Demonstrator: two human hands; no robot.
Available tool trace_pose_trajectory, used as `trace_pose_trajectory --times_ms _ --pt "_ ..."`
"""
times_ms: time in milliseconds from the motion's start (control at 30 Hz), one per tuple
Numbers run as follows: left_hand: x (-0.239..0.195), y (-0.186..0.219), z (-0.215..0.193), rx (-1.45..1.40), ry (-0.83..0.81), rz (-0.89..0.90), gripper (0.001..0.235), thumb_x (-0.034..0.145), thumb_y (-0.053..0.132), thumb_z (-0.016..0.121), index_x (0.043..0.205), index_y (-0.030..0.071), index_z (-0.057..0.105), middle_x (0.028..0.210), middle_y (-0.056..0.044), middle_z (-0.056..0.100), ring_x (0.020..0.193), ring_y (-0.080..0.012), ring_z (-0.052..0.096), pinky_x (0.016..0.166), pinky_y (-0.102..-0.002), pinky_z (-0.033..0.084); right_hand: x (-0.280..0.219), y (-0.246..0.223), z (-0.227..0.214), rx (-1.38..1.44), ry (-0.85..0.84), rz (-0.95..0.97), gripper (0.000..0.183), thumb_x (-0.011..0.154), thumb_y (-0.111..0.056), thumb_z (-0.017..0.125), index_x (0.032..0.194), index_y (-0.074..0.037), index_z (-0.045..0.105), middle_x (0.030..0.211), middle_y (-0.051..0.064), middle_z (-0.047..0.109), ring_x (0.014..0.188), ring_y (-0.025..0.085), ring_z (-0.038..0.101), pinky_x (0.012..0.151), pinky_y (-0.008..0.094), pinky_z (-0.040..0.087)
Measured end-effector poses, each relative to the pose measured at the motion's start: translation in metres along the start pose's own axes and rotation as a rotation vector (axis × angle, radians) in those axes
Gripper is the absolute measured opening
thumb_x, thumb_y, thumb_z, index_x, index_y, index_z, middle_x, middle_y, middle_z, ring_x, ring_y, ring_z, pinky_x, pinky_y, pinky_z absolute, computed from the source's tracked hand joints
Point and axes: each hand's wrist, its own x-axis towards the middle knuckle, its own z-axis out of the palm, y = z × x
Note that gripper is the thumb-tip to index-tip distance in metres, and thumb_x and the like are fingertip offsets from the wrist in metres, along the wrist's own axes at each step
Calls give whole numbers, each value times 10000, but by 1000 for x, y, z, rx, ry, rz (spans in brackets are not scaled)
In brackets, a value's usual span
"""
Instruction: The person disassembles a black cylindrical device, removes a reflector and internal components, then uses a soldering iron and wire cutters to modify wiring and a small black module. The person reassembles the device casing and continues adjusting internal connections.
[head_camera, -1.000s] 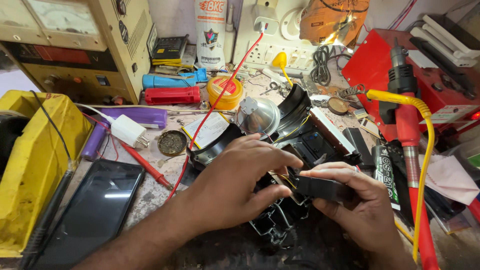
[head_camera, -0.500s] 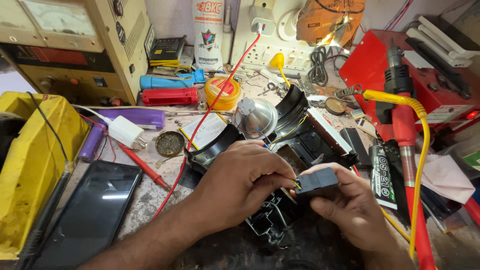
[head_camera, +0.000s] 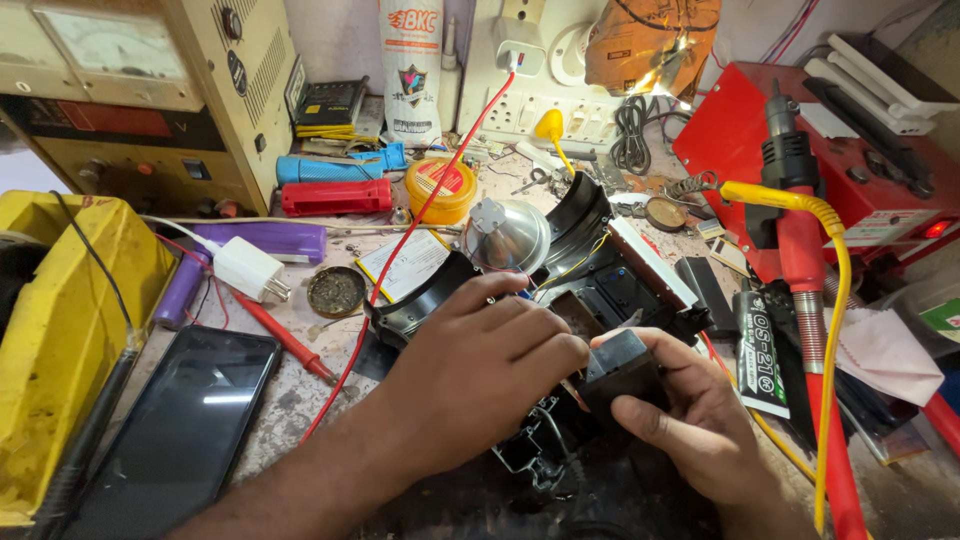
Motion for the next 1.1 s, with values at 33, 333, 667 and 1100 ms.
trace_pose_trajectory --times_ms 33,333,667,1100 --pt "0 1 0 43 -8 24 194 942 154 649 1133 134 630 1029 -8 633 1048 -202 648 1120 -450 460 0 -1 0 -11 -2 -4 476 888 -64 723 1328 62 594 1128 116 721 1074 169 653 970 319 493" --pt "5 11 6 244 -18 -44 201 911 180 587 1094 103 618 977 -44 606 1006 -227 631 1095 -476 433 -2 5 3 -94 53 -93 498 828 -7 794 1292 46 621 1133 82 706 1060 132 649 937 306 519" --pt "5 5 4 -121 69 -193 135 966 159 691 1073 120 619 972 -34 689 975 -261 704 1086 -510 452 4 10 5 -135 208 -263 399 801 90 797 1163 7 653 1185 146 742 1078 166 705 938 325 584" --pt "8 10 -1 -360 3 -341 221 909 296 725 869 92 653 834 -51 683 876 -263 681 1010 -495 431 3 16 11 -298 183 -416 349 837 57 777 1159 6 653 1261 193 712 1219 214 687 1057 367 558"
